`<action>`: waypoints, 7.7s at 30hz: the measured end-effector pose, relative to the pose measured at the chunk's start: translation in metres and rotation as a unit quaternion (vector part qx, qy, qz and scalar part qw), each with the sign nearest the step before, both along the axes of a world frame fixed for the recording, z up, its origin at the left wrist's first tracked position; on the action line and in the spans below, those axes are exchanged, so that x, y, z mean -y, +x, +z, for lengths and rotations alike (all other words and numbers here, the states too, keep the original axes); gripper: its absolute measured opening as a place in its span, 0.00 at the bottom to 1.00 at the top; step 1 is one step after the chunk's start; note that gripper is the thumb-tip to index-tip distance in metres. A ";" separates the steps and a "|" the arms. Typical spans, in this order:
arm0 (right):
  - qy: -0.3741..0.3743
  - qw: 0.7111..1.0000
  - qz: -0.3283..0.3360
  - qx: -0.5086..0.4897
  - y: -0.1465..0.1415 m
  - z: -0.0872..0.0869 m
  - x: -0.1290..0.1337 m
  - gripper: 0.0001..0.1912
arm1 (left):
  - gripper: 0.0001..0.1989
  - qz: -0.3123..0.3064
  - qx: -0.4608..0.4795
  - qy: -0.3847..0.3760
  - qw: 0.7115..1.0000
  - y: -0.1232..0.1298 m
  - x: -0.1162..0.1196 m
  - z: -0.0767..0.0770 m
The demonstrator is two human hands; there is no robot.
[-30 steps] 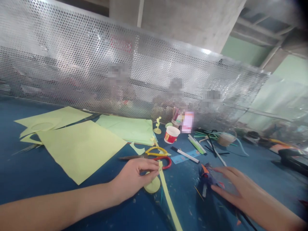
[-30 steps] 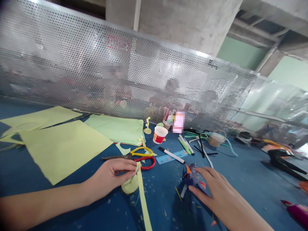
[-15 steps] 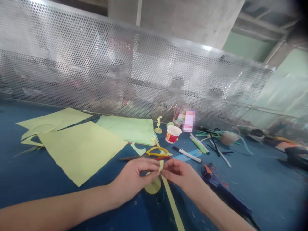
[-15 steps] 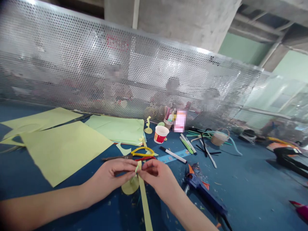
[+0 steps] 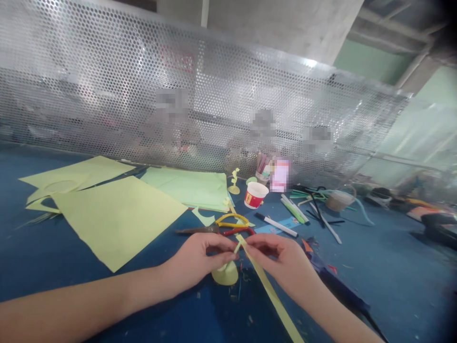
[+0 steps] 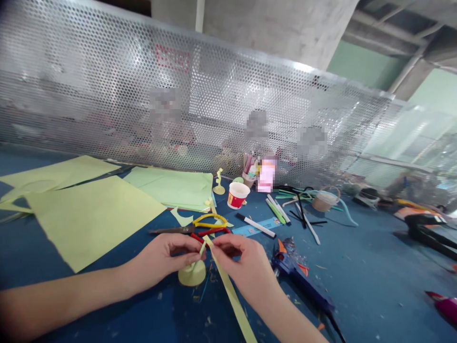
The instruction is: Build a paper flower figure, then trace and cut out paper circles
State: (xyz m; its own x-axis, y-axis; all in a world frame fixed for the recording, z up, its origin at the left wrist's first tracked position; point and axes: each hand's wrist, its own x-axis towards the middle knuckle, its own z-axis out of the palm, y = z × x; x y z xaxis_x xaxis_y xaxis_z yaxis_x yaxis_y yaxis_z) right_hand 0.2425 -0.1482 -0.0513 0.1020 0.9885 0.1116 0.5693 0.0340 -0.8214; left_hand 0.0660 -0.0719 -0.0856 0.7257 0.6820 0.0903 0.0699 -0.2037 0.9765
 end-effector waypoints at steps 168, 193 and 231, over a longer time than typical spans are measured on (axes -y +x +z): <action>-0.002 0.994 0.058 -0.088 -0.004 -0.011 0.000 0.21 | 0.09 0.017 0.101 -0.032 0.994 -0.015 0.006 0.011; 0.010 0.999 0.033 0.034 -0.009 0.004 0.005 0.10 | 0.08 -0.012 0.129 -0.069 0.989 -0.012 0.004 0.005; -0.082 0.991 -0.053 -0.096 0.023 0.013 0.098 0.23 | 0.08 -0.009 0.121 -0.220 0.968 -0.004 0.004 0.007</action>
State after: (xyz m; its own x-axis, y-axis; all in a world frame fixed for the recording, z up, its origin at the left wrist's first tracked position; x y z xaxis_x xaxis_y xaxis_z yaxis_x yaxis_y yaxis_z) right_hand 0.2656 -0.2459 -0.0387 0.2098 0.9744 -0.0805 0.3961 -0.1600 -0.9042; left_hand 0.0620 -0.0759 -0.0781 0.7319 0.6804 -0.0364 -0.1721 0.2363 0.9563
